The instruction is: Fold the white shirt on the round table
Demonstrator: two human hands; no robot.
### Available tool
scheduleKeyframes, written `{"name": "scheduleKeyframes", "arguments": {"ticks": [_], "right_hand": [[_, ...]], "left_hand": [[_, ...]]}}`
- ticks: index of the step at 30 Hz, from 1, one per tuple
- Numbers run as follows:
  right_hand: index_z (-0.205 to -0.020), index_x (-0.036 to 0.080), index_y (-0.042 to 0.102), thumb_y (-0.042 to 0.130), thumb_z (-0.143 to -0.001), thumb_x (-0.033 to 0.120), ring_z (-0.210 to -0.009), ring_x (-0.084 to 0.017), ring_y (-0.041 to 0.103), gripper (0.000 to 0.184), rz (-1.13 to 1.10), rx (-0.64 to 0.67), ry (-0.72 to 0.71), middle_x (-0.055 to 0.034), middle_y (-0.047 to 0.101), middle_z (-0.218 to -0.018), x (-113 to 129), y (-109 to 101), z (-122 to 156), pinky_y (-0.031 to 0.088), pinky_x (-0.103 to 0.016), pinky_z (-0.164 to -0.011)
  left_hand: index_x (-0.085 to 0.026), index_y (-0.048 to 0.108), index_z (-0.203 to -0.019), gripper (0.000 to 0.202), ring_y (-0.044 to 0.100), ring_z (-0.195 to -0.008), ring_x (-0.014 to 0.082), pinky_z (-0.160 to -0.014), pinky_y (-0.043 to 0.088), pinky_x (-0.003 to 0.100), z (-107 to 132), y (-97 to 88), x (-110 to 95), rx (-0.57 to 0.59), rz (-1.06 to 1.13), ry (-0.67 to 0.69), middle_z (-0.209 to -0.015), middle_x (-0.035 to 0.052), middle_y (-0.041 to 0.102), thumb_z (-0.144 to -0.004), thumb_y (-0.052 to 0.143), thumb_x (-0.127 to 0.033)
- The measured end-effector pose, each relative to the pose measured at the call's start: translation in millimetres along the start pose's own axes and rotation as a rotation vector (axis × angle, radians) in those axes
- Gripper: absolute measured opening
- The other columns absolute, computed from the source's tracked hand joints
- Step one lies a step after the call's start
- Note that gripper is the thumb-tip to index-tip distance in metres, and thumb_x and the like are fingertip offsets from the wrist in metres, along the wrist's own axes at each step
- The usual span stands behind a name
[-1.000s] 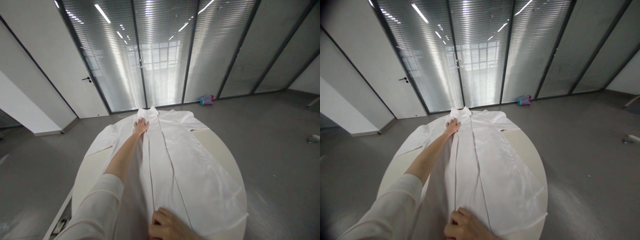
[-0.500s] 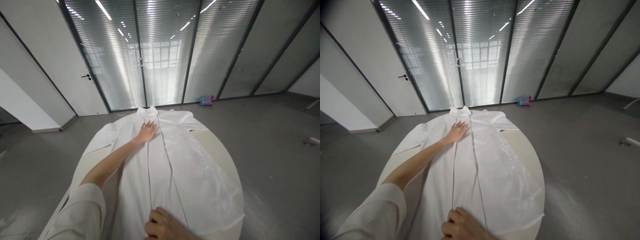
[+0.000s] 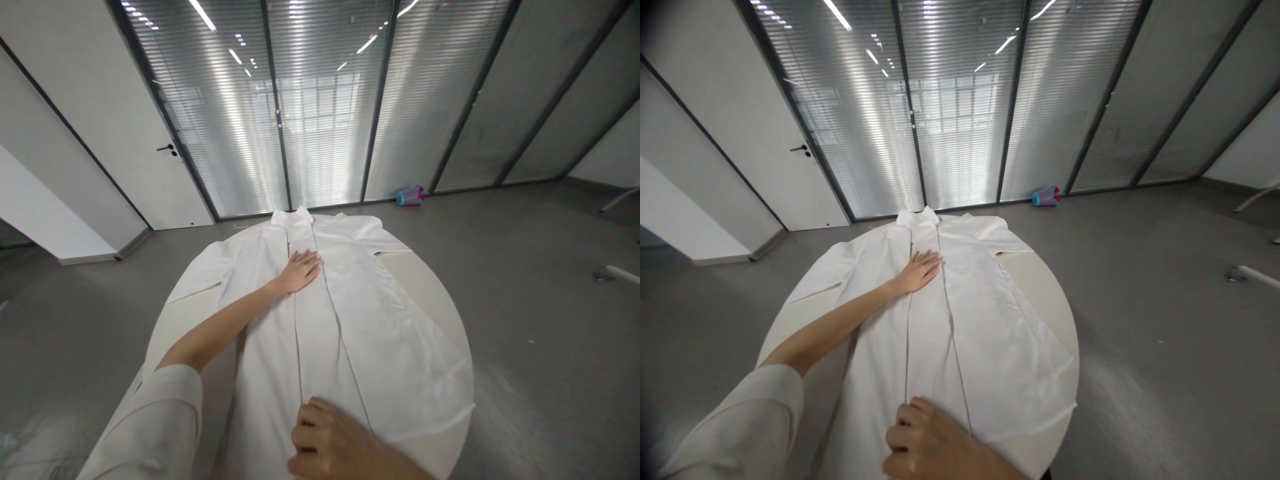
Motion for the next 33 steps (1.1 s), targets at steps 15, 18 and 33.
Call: {"name": "scheduleKeyframes", "arguments": {"ticks": [15,18,33], "right_hand": [[-0.093,0.019,0.072,0.050,-0.096,0.011,-0.076,-0.016,0.062,0.024,-0.160,-0.826,0.422,-0.0044,0.064,-0.079,-38.9,-92.7,25.4,0.051,-0.028,-0.065],[-0.106,0.021,0.071,0.054,-0.095,0.011,-0.075,-0.015,0.062,0.022,-0.087,-0.652,0.375,-0.0035,0.064,-0.081,-35.4,-94.1,28.6,0.052,-0.027,-0.063],[-0.127,0.023,0.063,0.053,-0.087,0.003,-0.119,-0.024,0.055,0.046,0.223,0.168,0.216,-0.0119,0.062,-0.124,-23.5,-72.1,61.3,0.051,-0.043,-0.096]], "left_hand": [[-0.020,0.059,-0.136,0.052,0.034,-0.147,0.0263,-0.126,0.005,0.051,144.7,-8.7,-175.3,0.058,0.166,0.737,-0.149,0.0122,0.051,-0.098,0.048,-0.053],[-0.018,0.058,-0.137,0.048,0.038,-0.145,0.0241,-0.126,0.015,0.046,164.7,-32.6,-177.1,0.078,0.174,0.773,-0.147,0.0121,0.054,-0.100,0.048,-0.047],[-0.035,0.044,-0.148,0.075,0.036,-0.146,0.0294,-0.118,0.034,0.051,310.3,-80.6,-96.2,0.213,0.066,0.237,-0.157,0.0018,0.041,-0.078,0.063,-0.016]]}}
Point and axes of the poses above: each hand's wrist, its own z-axis away from the middle knuckle, its own y-axis out of the palm, x = y × z, the point moved 6 cm from there along -z, towards the middle knuckle
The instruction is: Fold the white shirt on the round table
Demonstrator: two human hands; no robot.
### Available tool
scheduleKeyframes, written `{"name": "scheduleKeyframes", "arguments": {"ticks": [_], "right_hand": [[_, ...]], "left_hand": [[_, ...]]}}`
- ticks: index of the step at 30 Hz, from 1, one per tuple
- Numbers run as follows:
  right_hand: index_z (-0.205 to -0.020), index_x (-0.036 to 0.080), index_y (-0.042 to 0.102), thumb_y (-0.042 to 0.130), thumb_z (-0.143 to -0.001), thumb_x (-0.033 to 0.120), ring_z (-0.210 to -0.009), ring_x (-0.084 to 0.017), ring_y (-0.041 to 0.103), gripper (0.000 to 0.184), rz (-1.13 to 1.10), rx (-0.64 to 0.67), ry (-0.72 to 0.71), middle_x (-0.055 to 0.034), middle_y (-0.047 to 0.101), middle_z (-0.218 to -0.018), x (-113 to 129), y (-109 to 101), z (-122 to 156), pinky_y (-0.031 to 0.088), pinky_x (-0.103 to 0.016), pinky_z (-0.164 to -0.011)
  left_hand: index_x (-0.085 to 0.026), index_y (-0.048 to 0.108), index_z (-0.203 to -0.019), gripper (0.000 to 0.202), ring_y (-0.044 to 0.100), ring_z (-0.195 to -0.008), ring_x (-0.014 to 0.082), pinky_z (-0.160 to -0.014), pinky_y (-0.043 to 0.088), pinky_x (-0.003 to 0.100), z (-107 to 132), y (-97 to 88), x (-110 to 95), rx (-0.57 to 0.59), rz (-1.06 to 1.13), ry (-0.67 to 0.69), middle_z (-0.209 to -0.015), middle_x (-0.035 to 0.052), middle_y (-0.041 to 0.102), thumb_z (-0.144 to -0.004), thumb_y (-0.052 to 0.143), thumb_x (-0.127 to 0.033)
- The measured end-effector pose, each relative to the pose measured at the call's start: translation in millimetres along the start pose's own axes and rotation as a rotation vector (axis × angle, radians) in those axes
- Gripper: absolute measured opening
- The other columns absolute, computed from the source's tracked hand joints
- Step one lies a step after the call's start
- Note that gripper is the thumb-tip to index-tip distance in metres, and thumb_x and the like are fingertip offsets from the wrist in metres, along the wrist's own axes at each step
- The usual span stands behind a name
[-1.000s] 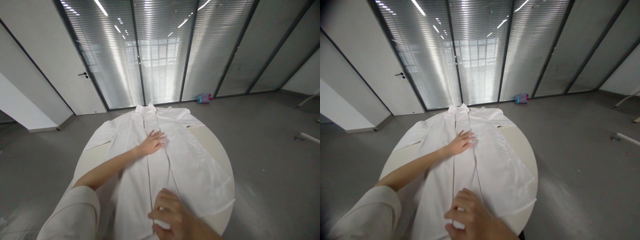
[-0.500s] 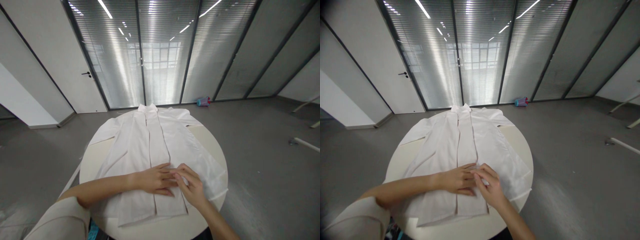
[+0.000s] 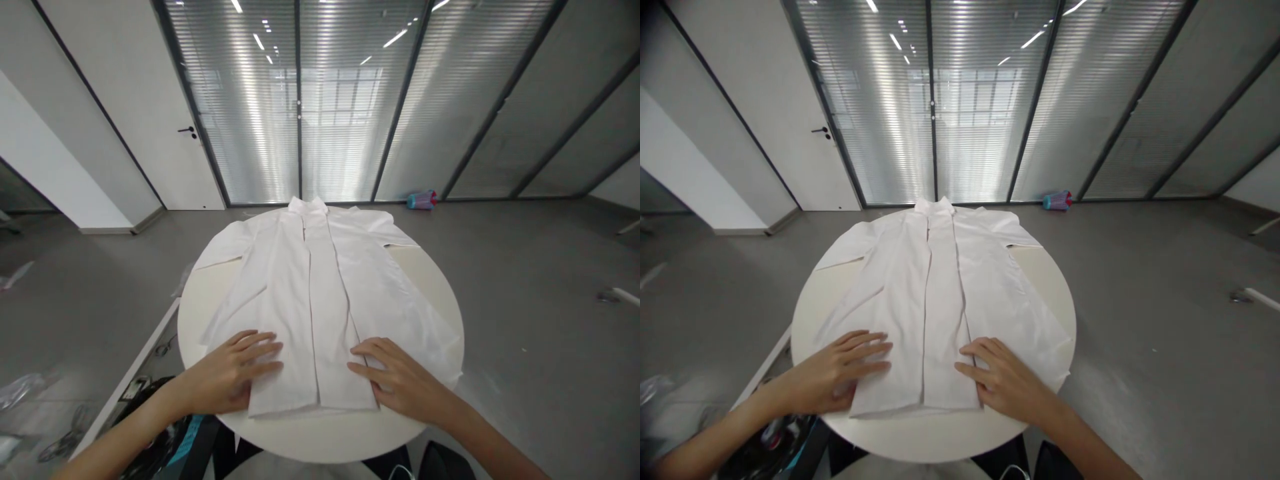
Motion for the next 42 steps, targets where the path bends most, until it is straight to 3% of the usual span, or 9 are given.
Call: {"name": "scheduleKeyframes", "arguments": {"ticks": [4,9,12,17,22,28,36,39,42], "right_hand": [[-0.138,0.018,0.054,0.054,-0.078,0.006,-0.128,-0.027,0.050,0.061,-0.019,-0.005,-0.050,-0.0149,0.059,-0.133,1.9,-0.8,4.3,0.047,-0.047,-0.102],[-0.146,0.016,0.047,0.055,-0.083,0.015,-0.140,-0.029,0.042,0.064,0.039,-0.006,-0.133,-0.0161,0.055,-0.143,3.3,9.7,12.8,0.042,-0.049,-0.109],[-0.150,0.014,0.042,0.055,-0.088,0.021,-0.143,-0.027,0.039,0.064,0.045,0.024,-0.159,-0.0160,0.055,-0.144,3.4,15.8,11.5,0.037,-0.049,-0.113],[-0.144,0.014,0.049,0.050,-0.094,0.016,-0.138,-0.022,0.047,0.050,0.014,-0.032,-0.202,-0.0122,0.064,-0.134,3.9,13.9,6.6,0.041,-0.044,-0.111],[-0.144,0.016,0.050,0.047,-0.089,0.009,-0.140,-0.023,0.044,0.056,0.074,-0.054,-0.184,-0.0124,0.056,-0.144,-4.8,8.6,1.7,0.043,-0.044,-0.110],[-0.145,0.018,0.050,0.052,-0.091,0.013,-0.140,-0.025,0.043,0.054,0.145,-0.012,-0.151,-0.0121,0.053,-0.147,-28.9,5.7,-14.2,0.043,-0.046,-0.110],[-0.147,0.018,0.048,0.045,-0.080,0.001,-0.143,-0.025,0.039,0.070,0.117,0.068,-0.162,-0.0100,0.050,-0.150,-57.3,22.3,-38.6,0.041,-0.048,-0.111],[-0.144,0.021,0.053,0.043,-0.084,0.000,-0.142,-0.024,0.042,0.064,0.025,0.095,-0.134,-0.0088,0.056,-0.145,-62.6,25.7,-40.3,0.040,-0.049,-0.110],[-0.132,0.022,0.064,0.043,-0.092,0.008,-0.129,-0.023,0.056,0.048,-0.196,0.054,0.026,-0.0094,0.067,-0.131,-77.5,23.2,-47.9,0.046,-0.045,-0.104]], "left_hand": [[-0.027,0.036,-0.154,0.081,0.031,-0.148,0.0311,-0.121,0.029,0.054,2.6,12.0,-24.0,0.017,0.058,0.072,-0.158,0.0058,0.039,-0.079,0.066,-0.026],[-0.026,0.028,-0.157,0.084,0.034,-0.147,0.0259,-0.122,0.028,0.048,6.7,25.6,-26.0,-0.022,0.003,0.087,-0.156,0.0048,0.041,-0.079,0.053,-0.005],[-0.027,0.028,-0.157,0.087,0.036,-0.146,0.0260,-0.121,0.030,0.049,7.0,29.3,-24.5,-0.031,0.008,0.065,-0.156,0.0045,0.042,-0.077,0.050,-0.001],[-0.024,0.026,-0.158,0.070,0.038,-0.145,0.0255,-0.119,0.034,0.045,4.8,22.6,-21.9,-0.005,0.084,0.124,-0.152,0.0064,0.048,-0.093,0.050,-0.016],[-0.024,0.024,-0.158,0.065,0.038,-0.145,0.0253,-0.120,0.032,0.043,-0.8,13.1,-10.2,-0.045,0.057,0.172,-0.153,0.0082,0.047,-0.098,0.048,-0.026],[-0.027,0.022,-0.159,0.075,0.026,-0.150,0.0277,-0.122,0.025,0.048,-12.7,9.4,20.4,-0.094,-0.045,0.102,-0.161,0.0073,0.032,-0.091,0.052,-0.020],[-0.029,0.020,-0.160,0.071,0.018,-0.153,0.0308,-0.124,0.014,0.050,-33.8,18.6,51.3,0.041,0.036,0.113,-0.166,0.0036,0.019,-0.096,0.047,-0.042],[-0.032,0.027,-0.158,0.060,0.019,-0.152,0.0295,-0.124,0.012,0.051,-32.8,16.7,50.8,0.034,0.127,0.087,-0.165,0.0026,0.023,-0.100,0.041,-0.039],[-0.031,0.045,-0.149,0.050,0.031,-0.149,0.0280,-0.123,0.016,0.050,-36.5,7.5,52.7,-0.010,0.346,0.010,-0.157,0.0038,0.041,-0.102,0.037,-0.044]]}}
Point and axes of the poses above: each hand's wrist, its own z-axis away from the middle knuckle, its own y-axis out of the palm, x = y × z, the point moved 6 cm from there along -z, towards the middle knuckle
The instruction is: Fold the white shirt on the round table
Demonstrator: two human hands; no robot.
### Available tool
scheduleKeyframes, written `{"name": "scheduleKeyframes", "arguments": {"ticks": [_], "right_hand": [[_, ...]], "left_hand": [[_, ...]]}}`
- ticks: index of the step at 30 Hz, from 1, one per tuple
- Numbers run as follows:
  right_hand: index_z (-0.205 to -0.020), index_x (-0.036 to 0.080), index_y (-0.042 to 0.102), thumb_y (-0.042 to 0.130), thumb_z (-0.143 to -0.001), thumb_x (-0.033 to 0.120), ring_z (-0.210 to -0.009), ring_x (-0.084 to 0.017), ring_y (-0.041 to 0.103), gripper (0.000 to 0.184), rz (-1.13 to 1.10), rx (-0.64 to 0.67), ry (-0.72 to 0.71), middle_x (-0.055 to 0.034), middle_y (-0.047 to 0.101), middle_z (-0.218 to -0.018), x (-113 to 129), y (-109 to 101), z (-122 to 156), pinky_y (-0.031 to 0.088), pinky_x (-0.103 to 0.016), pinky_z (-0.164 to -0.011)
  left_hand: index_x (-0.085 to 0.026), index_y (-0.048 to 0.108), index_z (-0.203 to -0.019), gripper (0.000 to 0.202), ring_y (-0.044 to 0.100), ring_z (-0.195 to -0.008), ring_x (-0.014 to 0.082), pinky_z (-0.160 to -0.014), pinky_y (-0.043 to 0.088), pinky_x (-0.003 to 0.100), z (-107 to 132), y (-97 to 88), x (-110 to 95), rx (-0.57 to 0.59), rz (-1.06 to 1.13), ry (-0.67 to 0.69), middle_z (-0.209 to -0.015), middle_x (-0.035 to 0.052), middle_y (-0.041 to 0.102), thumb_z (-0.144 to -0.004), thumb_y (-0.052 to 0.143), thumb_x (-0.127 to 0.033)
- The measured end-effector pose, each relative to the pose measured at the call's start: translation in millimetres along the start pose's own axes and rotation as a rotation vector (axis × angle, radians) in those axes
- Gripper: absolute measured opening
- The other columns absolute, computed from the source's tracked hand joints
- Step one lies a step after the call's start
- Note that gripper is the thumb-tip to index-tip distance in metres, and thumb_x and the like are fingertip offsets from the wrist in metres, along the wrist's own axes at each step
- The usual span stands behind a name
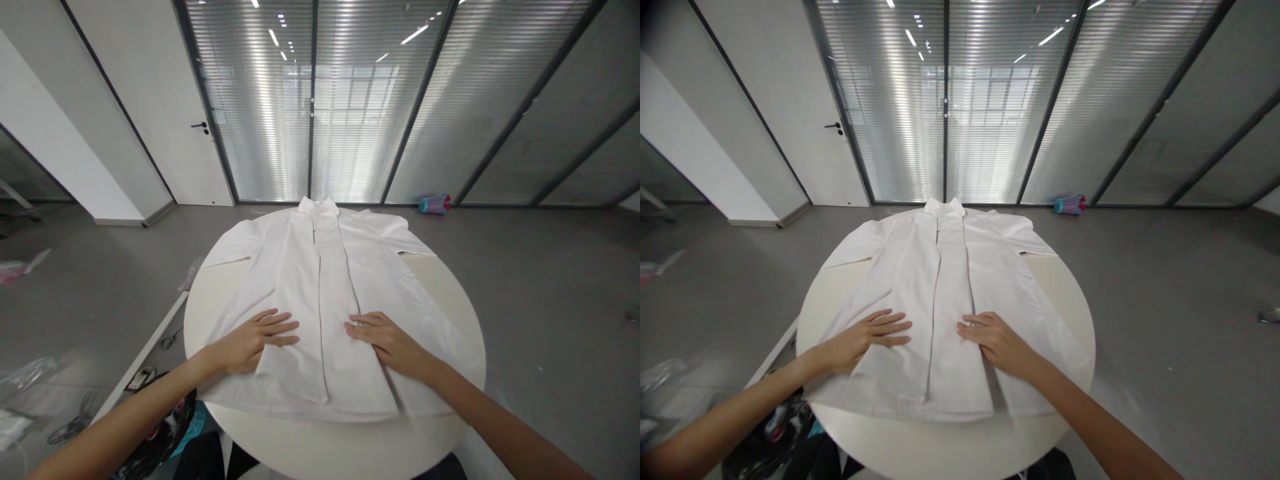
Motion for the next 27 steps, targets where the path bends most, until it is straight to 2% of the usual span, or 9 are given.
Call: {"name": "scheduleKeyframes", "arguments": {"ticks": [2,4,5,8,10,13,19,24,27], "right_hand": [[-0.116,0.021,0.073,0.047,-0.095,0.021,-0.112,-0.025,0.066,0.033,-0.205,-0.093,0.201,-0.0102,0.074,-0.116,-18.4,-3.8,-10.2,0.051,-0.043,-0.095],[-0.101,0.019,0.075,0.049,-0.095,0.036,-0.095,-0.027,0.071,0.031,-0.408,-0.207,0.425,-0.0104,0.077,-0.100,-39.0,-2.3,-20.9,0.055,-0.041,-0.085],[-0.097,0.018,0.074,0.049,-0.094,0.040,-0.088,-0.027,0.072,0.033,-0.498,-0.257,0.521,-0.0100,0.077,-0.093,-47.6,0.8,-25.7,0.056,-0.040,-0.079],[-0.095,0.016,0.070,0.052,-0.090,0.044,-0.073,-0.025,0.070,0.034,-0.590,-0.351,0.715,-0.0075,0.075,-0.077,-62.3,12.2,-33.7,0.054,-0.035,-0.068],[-0.102,0.015,0.068,0.055,-0.088,0.043,-0.068,-0.023,0.068,0.034,-0.508,-0.397,0.800,-0.0056,0.073,-0.072,-65.6,15.2,-30.8,0.052,-0.032,-0.065],[-0.126,0.014,0.061,0.058,-0.087,0.042,-0.069,-0.022,0.068,0.048,-0.437,-0.445,0.849,-0.0039,0.074,-0.074,-65.4,14.9,-21.6,0.050,-0.031,-0.066],[-0.143,0.012,0.047,0.054,-0.088,0.039,-0.062,-0.020,0.063,0.062,-0.479,-0.437,0.845,0.0001,0.069,-0.065,-63.7,13.5,-17.8,0.046,-0.029,-0.061],[-0.147,0.009,0.041,0.053,-0.086,0.036,-0.048,-0.016,0.050,0.067,-0.474,-0.408,0.847,0.0065,0.055,-0.050,-61.8,12.8,-19.6,0.036,-0.025,-0.050],[-0.144,0.009,0.043,0.052,-0.083,0.034,-0.043,-0.014,0.042,0.066,-0.492,-0.398,0.840,0.0098,0.045,-0.045,-60.9,13.5,-19.5,0.030,-0.024,-0.047]], "left_hand": [[-0.024,0.060,-0.135,0.052,0.048,-0.136,0.0282,-0.116,0.032,0.046,-8.5,-12.2,11.2,-0.137,0.215,-0.150,-0.140,0.0087,0.060,-0.102,0.032,-0.053],[-0.017,0.071,-0.107,0.065,0.064,-0.107,0.0281,-0.092,0.049,0.038,-17.9,-23.3,34.8,-0.335,0.405,-0.368,-0.108,0.0116,0.073,-0.097,0.029,-0.066],[-0.016,0.071,-0.090,0.072,0.065,-0.088,0.0260,-0.076,0.050,0.034,-22.1,-26.3,48.5,-0.425,0.466,-0.479,-0.087,0.0102,0.073,-0.092,0.030,-0.074],[-0.018,0.050,-0.051,0.078,0.043,-0.052,0.0143,-0.049,0.029,0.027,-34.7,-27.8,82.0,-0.581,0.514,-0.696,-0.049,0.0006,0.046,-0.069,0.039,-0.093],[-0.021,0.039,-0.045,0.076,0.031,-0.049,0.0102,-0.048,0.020,0.026,-40.0,-26.8,92.5,-0.638,0.516,-0.743,-0.045,-0.0032,0.032,-0.058,0.045,-0.096],[-0.020,0.041,-0.049,0.072,0.030,-0.050,0.0092,-0.048,0.017,0.025,-38.3,-24.9,88.8,-0.715,0.559,-0.738,-0.048,-0.0043,0.032,-0.060,0.053,-0.090],[-0.018,0.050,-0.057,0.062,0.036,-0.044,0.0095,-0.048,0.024,0.024,-21.7,-15.0,65.2,-0.643,0.608,-0.712,-0.044,-0.0047,0.039,-0.072,0.057,-0.078],[-0.019,0.044,-0.051,0.062,0.032,-0.035,0.0069,-0.044,0.021,0.024,-16.0,-9.3,71.3,-0.530,0.626,-0.727,-0.036,-0.0042,0.040,-0.074,0.059,-0.075],[-0.018,0.053,-0.058,0.058,0.036,-0.033,0.0078,-0.042,0.020,0.023,-17.9,-6.9,78.2,-0.481,0.680,-0.742,-0.038,-0.0046,0.044,-0.069,0.064,-0.073]]}}
Point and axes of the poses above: each hand's wrist, its own z-axis away from the middle knuckle, its own y-axis out of the palm, x = y × z, the point moved 6 cm from there along -z, towards the middle knuckle
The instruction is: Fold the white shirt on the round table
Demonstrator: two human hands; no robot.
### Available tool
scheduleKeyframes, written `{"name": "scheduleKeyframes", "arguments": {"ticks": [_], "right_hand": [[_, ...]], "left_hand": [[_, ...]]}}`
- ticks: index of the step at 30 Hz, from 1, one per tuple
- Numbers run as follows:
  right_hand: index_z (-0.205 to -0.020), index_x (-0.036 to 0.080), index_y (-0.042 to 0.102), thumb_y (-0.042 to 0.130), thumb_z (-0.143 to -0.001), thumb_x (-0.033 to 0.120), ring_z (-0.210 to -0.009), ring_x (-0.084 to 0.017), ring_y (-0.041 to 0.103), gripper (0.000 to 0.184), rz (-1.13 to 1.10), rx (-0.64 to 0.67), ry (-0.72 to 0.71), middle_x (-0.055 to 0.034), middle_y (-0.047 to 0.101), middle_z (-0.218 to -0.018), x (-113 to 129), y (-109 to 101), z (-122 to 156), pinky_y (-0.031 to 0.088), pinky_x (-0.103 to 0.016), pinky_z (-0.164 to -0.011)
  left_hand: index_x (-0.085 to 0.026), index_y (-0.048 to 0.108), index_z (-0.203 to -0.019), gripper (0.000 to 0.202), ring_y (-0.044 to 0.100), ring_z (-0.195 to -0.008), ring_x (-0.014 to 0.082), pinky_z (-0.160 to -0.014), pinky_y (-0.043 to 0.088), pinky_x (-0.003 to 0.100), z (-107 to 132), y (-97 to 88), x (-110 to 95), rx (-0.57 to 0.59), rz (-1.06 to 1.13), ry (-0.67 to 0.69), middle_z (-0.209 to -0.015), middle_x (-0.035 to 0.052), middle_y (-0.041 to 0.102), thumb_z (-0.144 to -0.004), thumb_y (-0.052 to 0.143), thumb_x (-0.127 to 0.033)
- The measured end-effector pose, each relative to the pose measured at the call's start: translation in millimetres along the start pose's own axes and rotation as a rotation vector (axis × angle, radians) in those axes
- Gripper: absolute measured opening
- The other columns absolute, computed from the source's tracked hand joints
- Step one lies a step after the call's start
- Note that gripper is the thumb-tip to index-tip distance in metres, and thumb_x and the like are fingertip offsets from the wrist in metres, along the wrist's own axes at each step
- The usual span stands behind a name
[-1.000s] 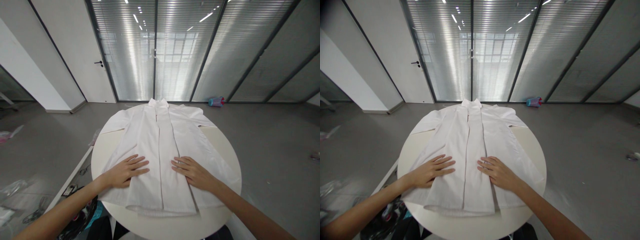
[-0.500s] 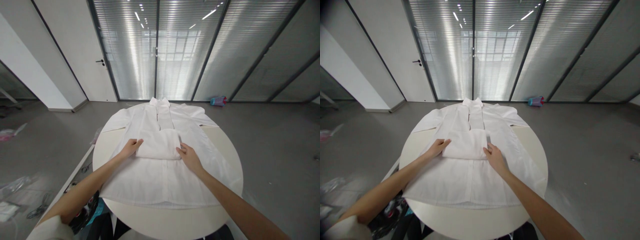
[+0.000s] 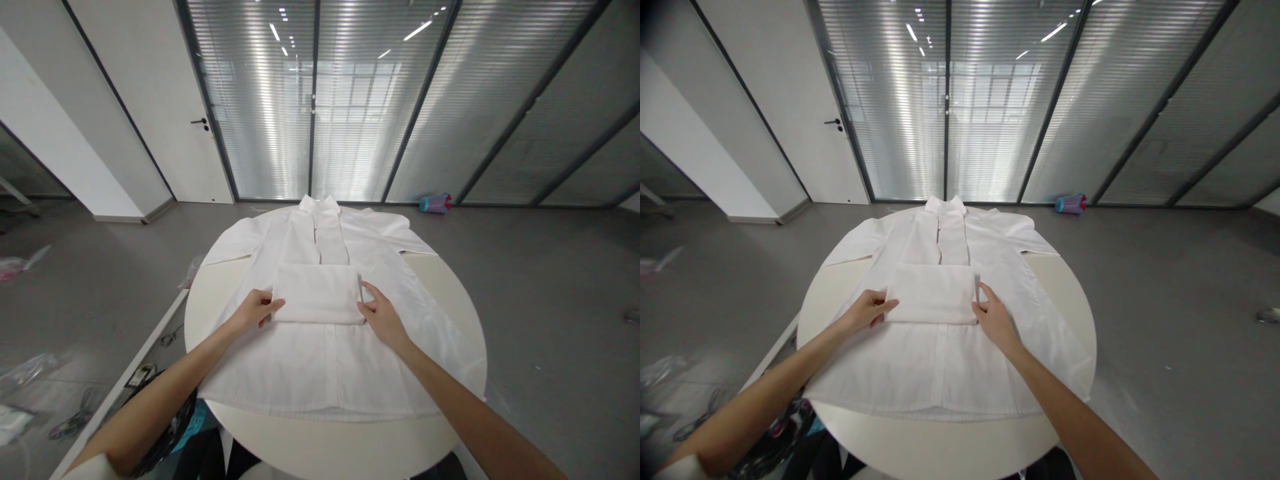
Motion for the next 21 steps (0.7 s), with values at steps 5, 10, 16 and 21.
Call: {"name": "scheduleKeyframes", "arguments": {"ticks": [5,10,16,21], "right_hand": [[-0.143,0.010,0.044,0.050,-0.081,0.032,-0.045,-0.012,0.038,0.066,-0.017,0.018,-0.011,0.0106,0.042,-0.049,3.5,1.7,1.7,0.028,-0.023,-0.048],[-0.143,0.012,0.043,0.051,-0.078,0.027,-0.046,-0.012,0.038,0.067,0.004,0.049,-0.006,0.0110,0.040,-0.051,1.8,3.6,3.3,0.031,-0.023,-0.049],[-0.133,0.020,0.056,0.056,-0.084,0.033,-0.092,-0.023,0.061,0.050,0.233,-0.251,-0.296,-0.0091,0.059,-0.103,22.3,-20.1,5.1,0.053,-0.039,-0.084],[-0.137,0.024,0.057,0.041,-0.099,0.044,-0.134,-0.029,0.044,0.046,0.551,-0.104,-0.544,-0.0141,0.048,-0.141,76.7,0.7,-9.4,0.036,-0.048,-0.113]], "left_hand": [[-0.017,0.057,-0.063,0.056,0.044,-0.036,0.0101,-0.043,0.023,0.023,-4.5,-2.8,5.3,-0.045,0.043,-0.001,-0.043,-0.0009,0.052,-0.075,0.059,-0.072],[-0.017,0.053,-0.052,0.056,0.043,-0.041,0.0095,-0.047,0.028,0.023,-1.1,-0.5,9.7,-0.017,-0.006,0.023,-0.043,0.0012,0.053,-0.075,0.059,-0.068],[-0.017,0.067,-0.096,0.037,0.060,-0.057,0.0167,-0.057,0.044,0.026,6.5,-33.5,-15.8,-0.292,-0.277,0.111,-0.063,0.0001,0.063,-0.081,0.060,-0.051],[-0.020,0.062,-0.123,0.037,0.065,-0.107,0.0259,-0.093,0.050,0.040,1.4,-25.4,-76.4,-0.438,-0.656,0.443,-0.119,0.0106,0.068,-0.095,0.048,-0.040]]}}
Point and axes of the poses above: each hand's wrist, its own z-axis away from the middle knuckle, its own y-axis out of the palm, x = y × z, the point moved 6 cm from there along -z, towards the middle knuckle
